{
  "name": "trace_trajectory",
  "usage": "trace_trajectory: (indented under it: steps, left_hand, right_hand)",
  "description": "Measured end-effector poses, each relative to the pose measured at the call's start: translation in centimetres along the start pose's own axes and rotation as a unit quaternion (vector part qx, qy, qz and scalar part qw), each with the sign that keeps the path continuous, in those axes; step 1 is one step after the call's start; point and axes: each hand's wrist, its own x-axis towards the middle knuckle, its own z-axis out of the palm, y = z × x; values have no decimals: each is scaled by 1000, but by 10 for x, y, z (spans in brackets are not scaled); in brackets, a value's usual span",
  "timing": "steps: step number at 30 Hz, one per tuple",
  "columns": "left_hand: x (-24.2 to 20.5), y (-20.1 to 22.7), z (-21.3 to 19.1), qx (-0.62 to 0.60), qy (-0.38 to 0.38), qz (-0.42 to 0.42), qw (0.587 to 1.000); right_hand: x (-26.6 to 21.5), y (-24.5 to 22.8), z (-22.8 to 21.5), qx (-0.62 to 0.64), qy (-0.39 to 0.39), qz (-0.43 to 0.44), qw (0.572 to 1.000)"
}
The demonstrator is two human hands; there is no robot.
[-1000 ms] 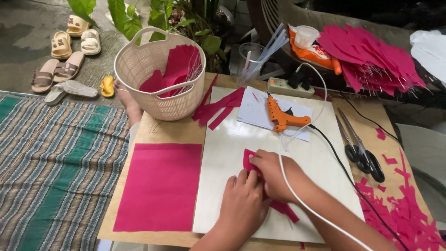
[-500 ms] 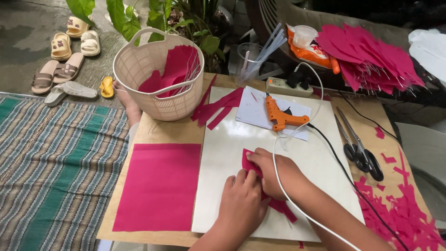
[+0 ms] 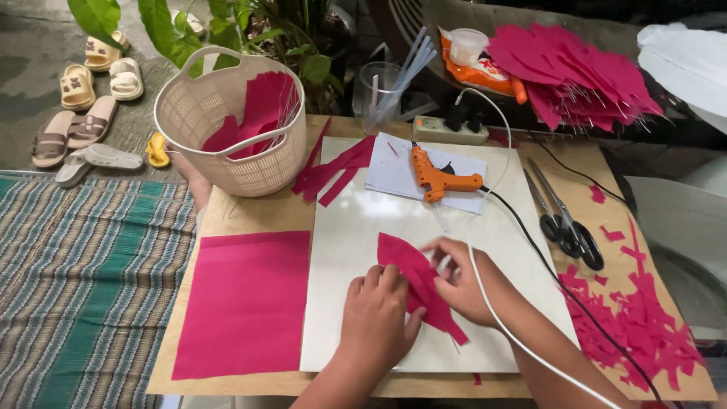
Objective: Assembling decorative fabric leaves by gluing a wire stem to the fabric using a hot glue gun.
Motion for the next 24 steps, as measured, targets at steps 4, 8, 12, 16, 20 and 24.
trace_trajectory:
  steps: [4, 8, 12, 16, 20, 24]
  left_hand:
    - [0, 1, 0, -4, 15, -9, 1000]
    - [0, 2, -1, -6, 28, -18, 999]
    - [0, 3, -4, -19, 37, -22, 999]
    - [-1, 4, -1, -14, 44, -31, 998]
    - [-1, 3, -3, -15, 33, -31, 999]
    - [0, 4, -5, -38, 59, -38, 997]
  right_hand:
    - [-27, 7, -4, -59, 8, 27, 998]
    - [-44, 21, 1, -107, 16, 50, 993]
    - [-52, 41, 10, -158, -5, 29, 987]
    - [-54, 42, 6, -119, -10, 21, 993]
    - [-54, 37, 0, -58, -31, 61, 996]
    - [-52, 37, -1, -61, -43, 72, 995]
